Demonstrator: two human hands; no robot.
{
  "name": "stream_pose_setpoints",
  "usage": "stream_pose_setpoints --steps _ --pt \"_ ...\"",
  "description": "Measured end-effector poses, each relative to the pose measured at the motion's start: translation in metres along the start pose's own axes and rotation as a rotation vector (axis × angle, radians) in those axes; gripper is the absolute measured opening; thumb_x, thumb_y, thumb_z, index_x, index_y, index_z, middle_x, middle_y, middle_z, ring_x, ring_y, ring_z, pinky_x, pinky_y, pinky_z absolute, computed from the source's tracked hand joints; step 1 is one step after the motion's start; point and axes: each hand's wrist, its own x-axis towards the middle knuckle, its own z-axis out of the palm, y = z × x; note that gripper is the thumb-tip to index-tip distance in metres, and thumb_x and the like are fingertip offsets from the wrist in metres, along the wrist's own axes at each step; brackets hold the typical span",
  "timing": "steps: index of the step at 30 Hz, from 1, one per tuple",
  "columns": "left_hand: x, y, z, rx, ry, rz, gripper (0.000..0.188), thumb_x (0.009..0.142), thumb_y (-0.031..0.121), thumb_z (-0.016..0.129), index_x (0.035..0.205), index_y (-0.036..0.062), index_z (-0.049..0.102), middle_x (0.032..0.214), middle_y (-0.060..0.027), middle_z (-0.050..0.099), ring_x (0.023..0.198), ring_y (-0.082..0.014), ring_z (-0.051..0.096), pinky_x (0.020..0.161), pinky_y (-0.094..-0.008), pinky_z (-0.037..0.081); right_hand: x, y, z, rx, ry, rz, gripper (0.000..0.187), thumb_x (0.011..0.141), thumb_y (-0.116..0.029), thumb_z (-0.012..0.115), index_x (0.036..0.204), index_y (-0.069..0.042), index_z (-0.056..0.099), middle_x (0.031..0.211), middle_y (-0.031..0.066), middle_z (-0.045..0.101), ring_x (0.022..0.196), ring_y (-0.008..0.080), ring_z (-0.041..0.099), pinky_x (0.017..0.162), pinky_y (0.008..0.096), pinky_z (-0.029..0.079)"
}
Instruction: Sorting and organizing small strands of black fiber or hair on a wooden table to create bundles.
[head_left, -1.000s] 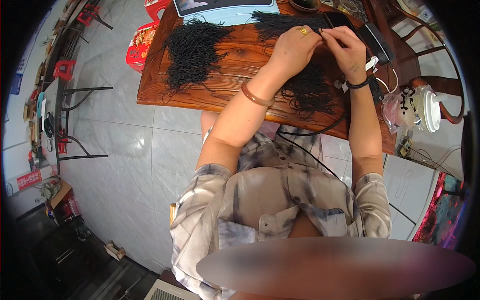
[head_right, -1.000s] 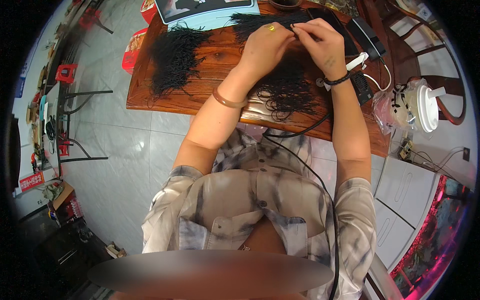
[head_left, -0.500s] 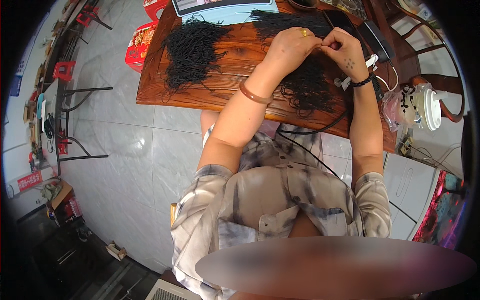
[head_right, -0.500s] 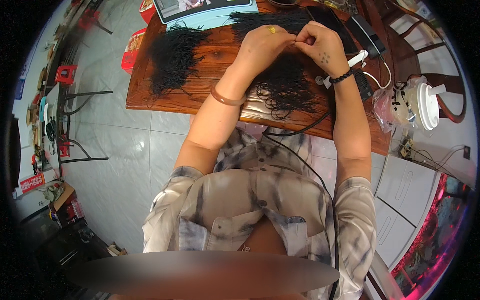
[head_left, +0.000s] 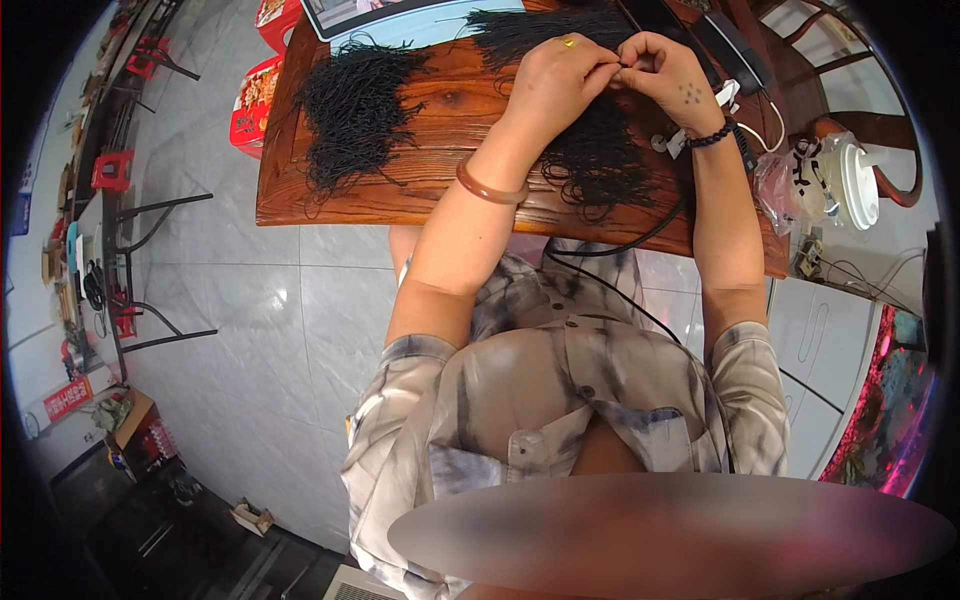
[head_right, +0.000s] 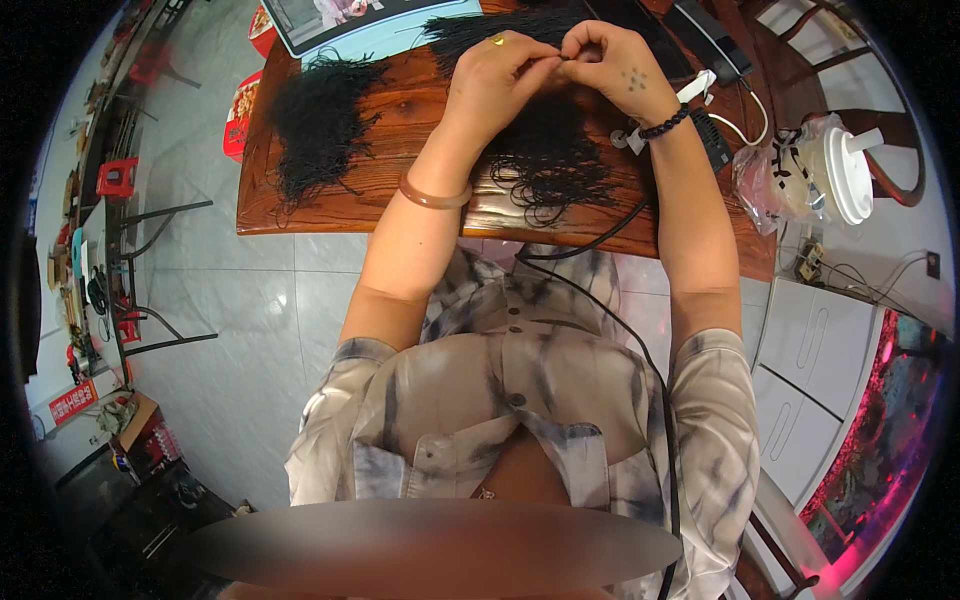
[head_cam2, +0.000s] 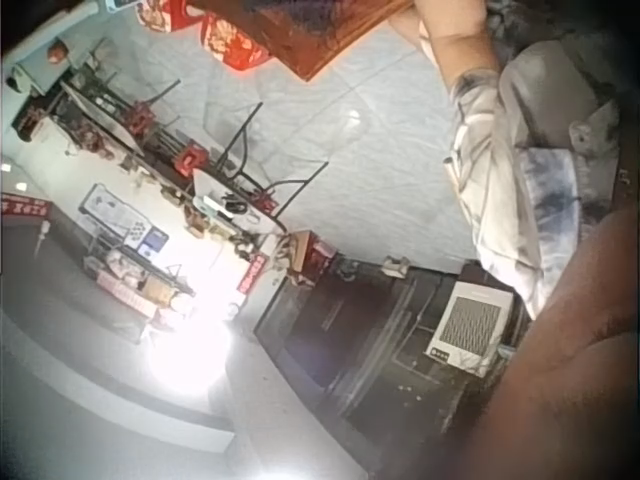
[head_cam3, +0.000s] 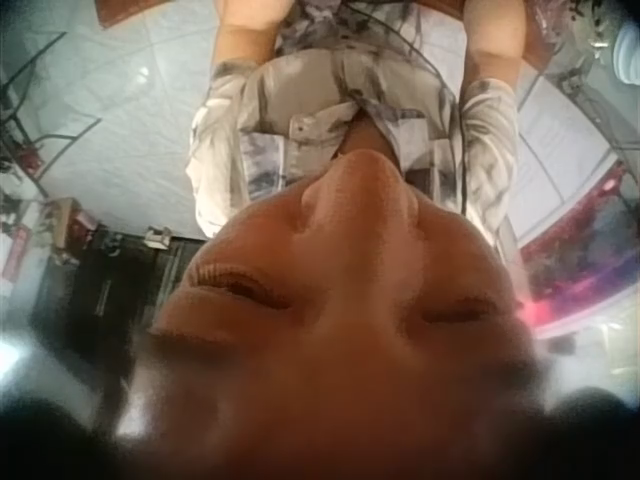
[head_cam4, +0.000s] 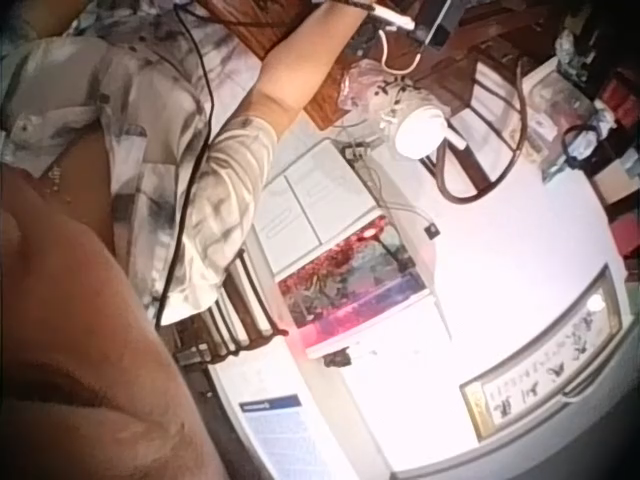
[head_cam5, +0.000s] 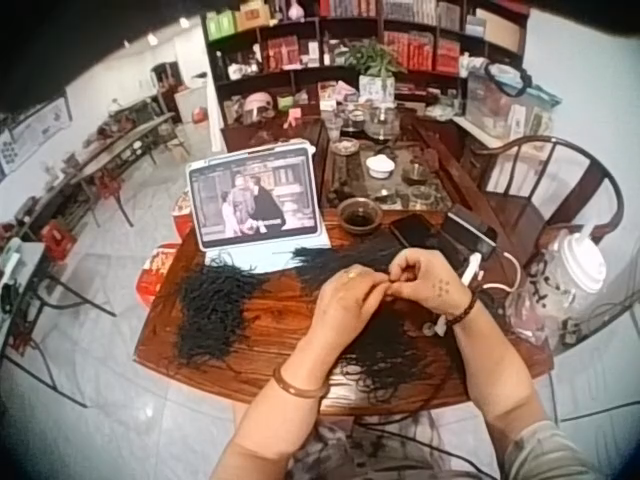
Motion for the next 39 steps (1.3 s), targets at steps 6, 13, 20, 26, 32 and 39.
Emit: stream_pose_setpoints --steps 6,13,20,26,32,39 --pt "0.002 0.009 -0.004 -0.158 0.02 -0.249 0.009 0.072 0.01 0.07 0.079 0.0049 0.067 0.075 -0.0044 0.063 0.062 -0.0149 0.06 0.055 -0.0244 0.048 -0.001 -0.004 -0.002 0.364 -0.095 0.059 0.016 0.079 -0.003 0.063 0.094 0.0 0.056 0.085 0.006 0.061 0.08 0.0128 0.062 0.073 0.0211 0.05" --pt "0.004 0.011 -0.006 -0.172 0.082 -0.271 0.01 0.071 0.009 0.07 0.079 0.0046 0.067 0.075 -0.0055 0.064 0.065 -0.0154 0.061 0.057 -0.0241 0.049 0.001 -0.011 -0.001 0.595 -0.139 0.129 0.014 0.084 -0.01 0.06 0.094 0.0 0.058 0.086 0.0053 0.062 0.083 0.0129 0.061 0.079 0.0234 0.048" --pt "0.003 0.006 -0.005 -0.145 0.08 -0.291 0.01 0.072 0.011 0.07 0.08 0.0057 0.067 0.077 -0.0056 0.064 0.067 -0.0185 0.063 0.059 -0.0263 0.05 -0.002 -0.015 0.012 0.245 0.026 0.02 0.016 0.088 -0.015 0.056 0.095 0.0 0.057 0.08 0.0029 0.061 0.076 0.0082 0.058 0.072 0.0199 0.046" --pt "0.003 0.006 -0.006 -0.119 0.044 -0.261 0.01 0.071 0.01 0.07 0.079 0.0061 0.065 0.076 -0.0053 0.063 0.067 -0.0202 0.062 0.06 -0.0277 0.049 -0.001 -0.011 0.009 0.222 0.009 -0.041 0.017 0.089 -0.016 0.054 0.095 -0.001 0.057 0.078 0.0011 0.059 0.074 0.0064 0.055 0.067 0.0175 0.044" --pt "0.005 0.001 -0.005 -0.089 0.124 -0.086 0.009 0.071 0.008 0.07 0.078 0.0064 0.066 0.076 -0.0048 0.063 0.068 -0.0199 0.062 0.06 -0.0279 0.049 -0.001 -0.013 0.001 0.468 -0.124 0.149 0.018 0.09 -0.018 0.053 0.096 -0.003 0.057 0.075 -0.0009 0.055 0.072 0.0063 0.052 0.07 0.0197 0.042" --pt "0.004 0.005 -0.003 -0.198 0.12 -0.235 0.009 0.071 0.009 0.07 0.08 0.0064 0.067 0.077 -0.0062 0.065 0.07 -0.0189 0.063 0.061 -0.0266 0.049 -0.001 -0.015 0.008 0.779 -0.097 0.142 0.017 0.091 -0.018 0.05 0.095 -0.003 0.057 0.074 0.0003 0.055 0.07 0.0083 0.051 0.074 0.0235 0.043"
